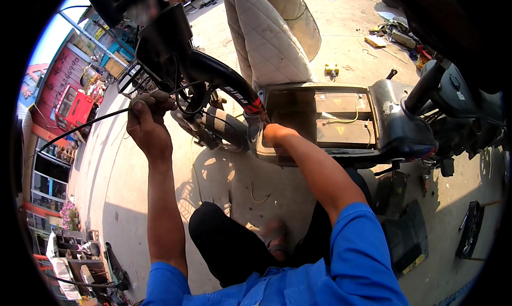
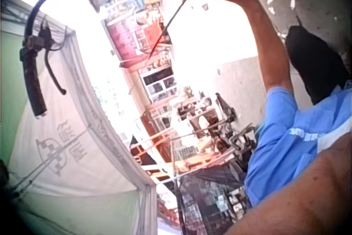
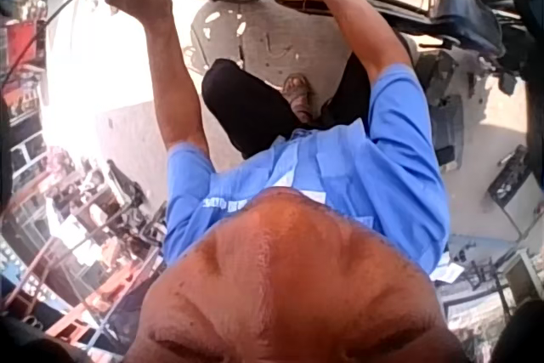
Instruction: The person is working on the electrical system of an electric scooter. They remove a battery from the under-seat compartment, place it on the ground, and then use a multimeter to test the electrical connections within the compartment.
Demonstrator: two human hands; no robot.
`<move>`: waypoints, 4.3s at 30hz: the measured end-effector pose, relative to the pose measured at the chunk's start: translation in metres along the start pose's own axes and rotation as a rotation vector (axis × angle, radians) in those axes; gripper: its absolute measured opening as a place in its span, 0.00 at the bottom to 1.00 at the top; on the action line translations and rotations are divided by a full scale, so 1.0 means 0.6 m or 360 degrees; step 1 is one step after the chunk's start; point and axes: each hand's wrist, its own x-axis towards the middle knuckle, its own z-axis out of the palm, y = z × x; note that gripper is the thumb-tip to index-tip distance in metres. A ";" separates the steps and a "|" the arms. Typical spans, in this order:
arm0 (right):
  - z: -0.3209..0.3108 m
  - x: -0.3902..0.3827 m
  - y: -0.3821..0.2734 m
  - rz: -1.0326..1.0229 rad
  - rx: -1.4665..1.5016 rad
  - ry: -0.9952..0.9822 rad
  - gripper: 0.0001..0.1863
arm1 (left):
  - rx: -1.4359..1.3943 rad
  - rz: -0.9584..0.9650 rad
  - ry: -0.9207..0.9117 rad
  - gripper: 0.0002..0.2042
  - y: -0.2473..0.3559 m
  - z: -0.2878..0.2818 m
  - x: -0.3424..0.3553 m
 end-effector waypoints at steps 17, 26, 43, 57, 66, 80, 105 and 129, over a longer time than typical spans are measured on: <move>-0.010 -0.008 -0.004 0.0194 0.0164 -0.0135 0.21 | 0.0099 0.0038 0.0008 0.16 0.025 0.032 0.032; 0.011 0.021 0.009 0.0197 0.0130 -0.0219 0.17 | 0.0212 0.0070 -0.0062 0.15 0.028 0.038 0.023; -0.005 -0.004 -0.007 0.0222 0.0168 -0.0157 0.19 | 0.0144 0.0108 -0.0057 0.16 -0.001 0.034 -0.016; -0.047 -0.066 -0.052 0.0336 0.0307 0.0007 0.20 | 0.0230 -0.0009 0.0114 0.16 0.021 0.018 -0.012; -0.033 -0.037 -0.045 0.0322 0.0357 0.0130 0.21 | 0.0274 -0.0097 0.0168 0.18 0.032 0.024 0.001; -0.036 -0.040 -0.030 0.0396 0.0393 0.0146 0.19 | 0.0375 -0.0059 0.0109 0.19 0.048 0.021 0.056; -0.030 -0.040 -0.031 0.0503 0.0118 -0.0250 0.20 | -0.0067 0.0023 -0.0007 0.13 -0.042 0.035 -0.025; -0.041 -0.033 -0.048 0.0215 -0.0128 -0.0126 0.18 | -0.0036 -0.0066 -0.0030 0.13 -0.042 0.044 -0.024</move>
